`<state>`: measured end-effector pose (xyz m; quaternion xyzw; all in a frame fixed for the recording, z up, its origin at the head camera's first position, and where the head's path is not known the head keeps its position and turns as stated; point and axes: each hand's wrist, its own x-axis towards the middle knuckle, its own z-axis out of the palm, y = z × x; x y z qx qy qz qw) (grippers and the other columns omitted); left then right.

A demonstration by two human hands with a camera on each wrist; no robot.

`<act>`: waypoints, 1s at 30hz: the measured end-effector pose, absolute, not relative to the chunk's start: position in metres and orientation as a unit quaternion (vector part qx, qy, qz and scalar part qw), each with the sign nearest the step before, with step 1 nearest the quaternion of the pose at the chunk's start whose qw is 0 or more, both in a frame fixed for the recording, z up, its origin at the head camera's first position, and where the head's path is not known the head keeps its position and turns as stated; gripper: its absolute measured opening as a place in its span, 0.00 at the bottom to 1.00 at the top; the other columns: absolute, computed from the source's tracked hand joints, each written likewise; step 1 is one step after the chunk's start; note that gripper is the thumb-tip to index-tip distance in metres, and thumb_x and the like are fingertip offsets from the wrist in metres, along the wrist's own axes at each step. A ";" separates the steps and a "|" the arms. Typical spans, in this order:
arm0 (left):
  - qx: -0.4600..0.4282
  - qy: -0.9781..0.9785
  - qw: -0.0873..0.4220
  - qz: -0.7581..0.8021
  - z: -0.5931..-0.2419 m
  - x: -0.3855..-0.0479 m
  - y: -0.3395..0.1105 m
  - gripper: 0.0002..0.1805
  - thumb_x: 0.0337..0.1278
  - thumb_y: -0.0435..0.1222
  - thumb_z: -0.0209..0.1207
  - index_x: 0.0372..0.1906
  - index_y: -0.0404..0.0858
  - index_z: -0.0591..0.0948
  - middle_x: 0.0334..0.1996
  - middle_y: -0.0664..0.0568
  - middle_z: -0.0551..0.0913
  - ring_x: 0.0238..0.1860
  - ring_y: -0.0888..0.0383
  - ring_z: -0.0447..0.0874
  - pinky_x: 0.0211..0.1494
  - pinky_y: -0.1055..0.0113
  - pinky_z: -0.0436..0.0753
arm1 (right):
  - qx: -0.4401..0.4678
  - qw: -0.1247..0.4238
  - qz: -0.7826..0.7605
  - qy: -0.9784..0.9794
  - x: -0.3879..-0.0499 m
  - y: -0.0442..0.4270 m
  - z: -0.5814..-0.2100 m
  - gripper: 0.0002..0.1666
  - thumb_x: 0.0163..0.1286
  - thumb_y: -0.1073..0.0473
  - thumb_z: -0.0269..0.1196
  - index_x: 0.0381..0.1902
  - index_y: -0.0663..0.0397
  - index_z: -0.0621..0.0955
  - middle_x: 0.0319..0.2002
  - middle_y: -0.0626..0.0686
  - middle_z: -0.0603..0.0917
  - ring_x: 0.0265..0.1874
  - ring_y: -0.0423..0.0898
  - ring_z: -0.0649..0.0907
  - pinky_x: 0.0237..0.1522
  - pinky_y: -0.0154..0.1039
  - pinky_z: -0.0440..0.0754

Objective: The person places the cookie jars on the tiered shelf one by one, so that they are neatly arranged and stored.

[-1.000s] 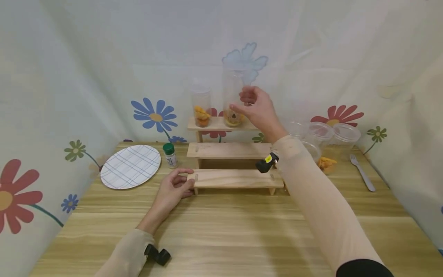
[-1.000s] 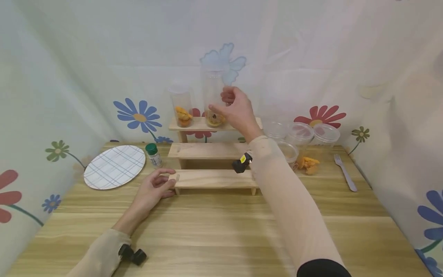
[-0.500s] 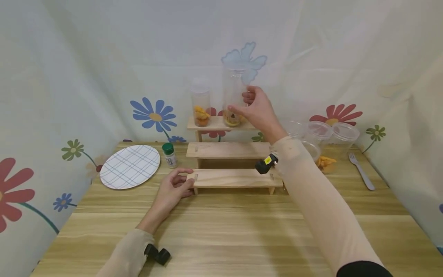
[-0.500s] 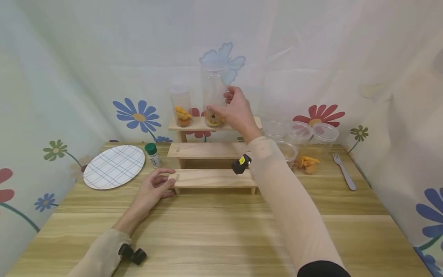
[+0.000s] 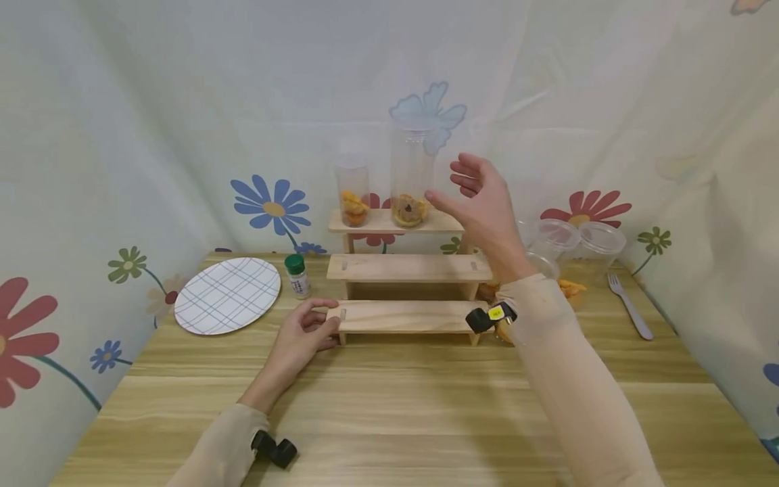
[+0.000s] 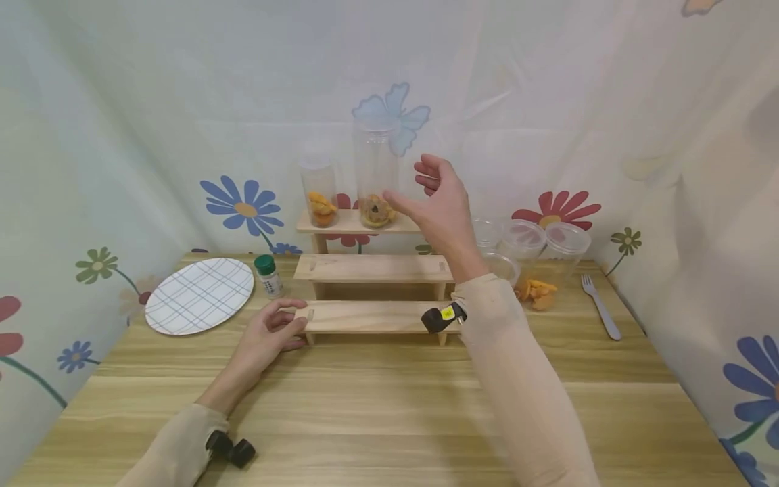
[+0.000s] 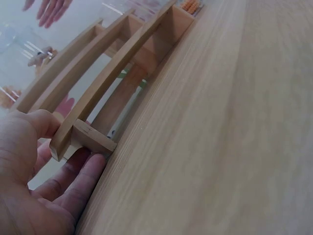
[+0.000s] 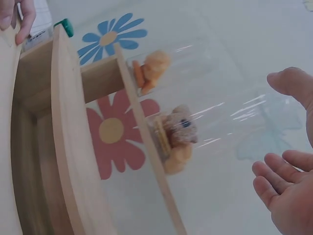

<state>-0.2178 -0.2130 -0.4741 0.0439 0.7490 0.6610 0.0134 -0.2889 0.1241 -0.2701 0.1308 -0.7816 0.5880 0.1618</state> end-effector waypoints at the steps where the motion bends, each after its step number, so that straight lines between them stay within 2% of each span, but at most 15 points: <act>1: 0.043 0.750 0.013 0.660 -0.474 -0.218 -0.213 0.21 0.80 0.38 0.69 0.69 0.37 0.81 0.49 0.36 0.87 0.50 0.49 0.92 0.52 0.54 0.97 | 0.135 0.173 0.591 -0.776 -0.284 0.128 -0.270 0.53 0.69 0.49 0.82 0.84 0.55 0.69 0.77 0.54 0.78 0.75 0.48 0.78 0.82 0.44 0.73; 6: 0.040 0.754 0.011 0.656 -0.474 -0.217 -0.214 0.21 0.80 0.39 0.69 0.69 0.38 0.81 0.49 0.36 0.86 0.49 0.49 0.92 0.51 0.54 0.97 | 0.144 0.218 0.586 -0.767 -0.256 0.145 -0.274 0.51 0.68 0.51 0.83 0.83 0.48 0.72 0.75 0.47 0.81 0.74 0.44 0.79 0.81 0.43 0.75; 14: 0.042 0.752 0.013 0.658 -0.475 -0.218 -0.212 0.21 0.80 0.39 0.69 0.69 0.38 0.81 0.49 0.37 0.86 0.49 0.51 0.92 0.51 0.54 0.97 | 0.156 0.290 0.594 -0.734 -0.225 0.181 -0.291 0.46 0.66 0.66 0.81 0.80 0.55 0.75 0.73 0.52 0.83 0.73 0.49 0.81 0.78 0.41 0.76; 22: 0.042 0.753 0.014 0.656 -0.475 -0.219 -0.213 0.21 0.80 0.38 0.69 0.70 0.38 0.81 0.49 0.38 0.86 0.49 0.51 0.92 0.51 0.55 0.97 | 0.093 0.282 0.581 -0.758 -0.205 0.216 -0.315 0.48 0.66 0.64 0.83 0.80 0.48 0.75 0.73 0.50 0.83 0.72 0.47 0.80 0.77 0.36 0.77; 30: 0.042 0.752 0.013 0.657 -0.476 -0.221 -0.214 0.21 0.80 0.38 0.69 0.69 0.40 0.82 0.48 0.40 0.86 0.49 0.52 0.92 0.51 0.56 0.97 | 0.072 0.245 0.559 -0.789 -0.196 0.241 -0.341 0.51 0.68 0.62 0.83 0.84 0.46 0.72 0.78 0.52 0.80 0.77 0.50 0.77 0.77 0.31 0.76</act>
